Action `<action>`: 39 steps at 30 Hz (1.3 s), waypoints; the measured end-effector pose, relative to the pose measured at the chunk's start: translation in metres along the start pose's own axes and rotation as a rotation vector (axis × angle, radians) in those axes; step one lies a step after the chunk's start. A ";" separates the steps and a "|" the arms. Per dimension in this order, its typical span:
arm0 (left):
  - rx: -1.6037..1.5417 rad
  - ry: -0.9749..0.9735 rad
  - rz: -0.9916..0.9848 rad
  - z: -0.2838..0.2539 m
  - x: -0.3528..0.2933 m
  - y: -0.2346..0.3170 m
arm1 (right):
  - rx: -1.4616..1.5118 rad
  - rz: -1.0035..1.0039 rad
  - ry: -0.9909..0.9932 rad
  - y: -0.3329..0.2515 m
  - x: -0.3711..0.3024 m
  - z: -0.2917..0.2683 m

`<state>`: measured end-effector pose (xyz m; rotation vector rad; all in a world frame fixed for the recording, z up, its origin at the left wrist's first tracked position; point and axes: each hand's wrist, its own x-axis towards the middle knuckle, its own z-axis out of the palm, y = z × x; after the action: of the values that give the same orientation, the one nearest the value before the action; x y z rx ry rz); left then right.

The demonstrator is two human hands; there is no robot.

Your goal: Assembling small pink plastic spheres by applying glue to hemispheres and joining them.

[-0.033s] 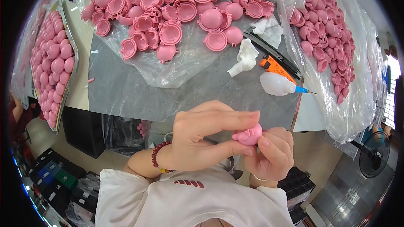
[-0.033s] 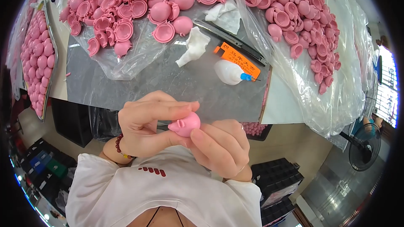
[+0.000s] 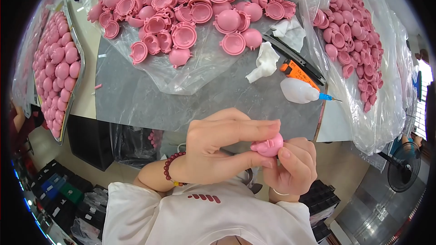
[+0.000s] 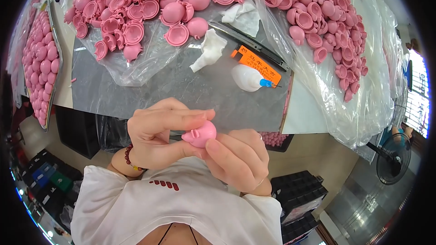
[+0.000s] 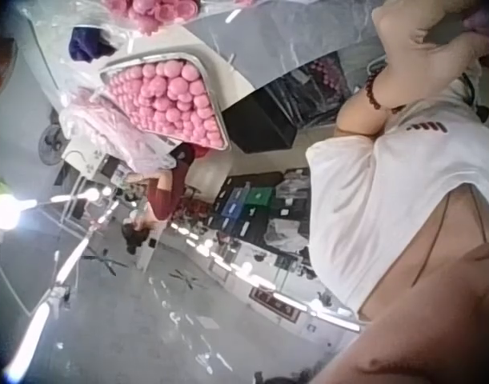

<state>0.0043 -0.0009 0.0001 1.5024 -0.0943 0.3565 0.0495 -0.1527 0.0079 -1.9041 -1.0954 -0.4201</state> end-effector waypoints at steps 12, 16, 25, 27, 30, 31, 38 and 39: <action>-0.719 -0.039 -0.261 0.000 -0.001 0.002 | 0.143 0.435 0.381 0.026 0.023 -0.005; -0.971 -0.004 -0.286 0.002 -0.001 -0.002 | -0.280 0.397 0.047 0.034 0.038 -0.003; -1.059 -0.051 -0.461 -0.003 0.002 0.000 | 0.315 0.478 0.357 0.044 0.014 0.003; -1.034 -0.028 -0.466 -0.005 0.004 0.005 | 0.277 0.524 0.319 0.040 0.016 0.004; -0.926 0.023 -0.547 -0.008 0.003 0.011 | 0.235 0.568 0.241 0.038 0.017 0.006; -0.909 -0.017 -0.491 -0.009 -0.002 0.008 | 0.230 0.564 0.211 0.037 0.018 0.008; 0.406 0.058 0.055 -0.090 0.003 0.044 | 0.207 0.597 0.221 0.040 0.007 -0.001; 0.754 0.348 0.055 -0.104 0.002 0.047 | 0.191 0.599 0.210 0.040 0.008 0.000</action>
<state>-0.0239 0.1028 0.0377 2.1519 0.3096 0.7471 0.0868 -0.1574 -0.0075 -1.8582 -0.3790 -0.1602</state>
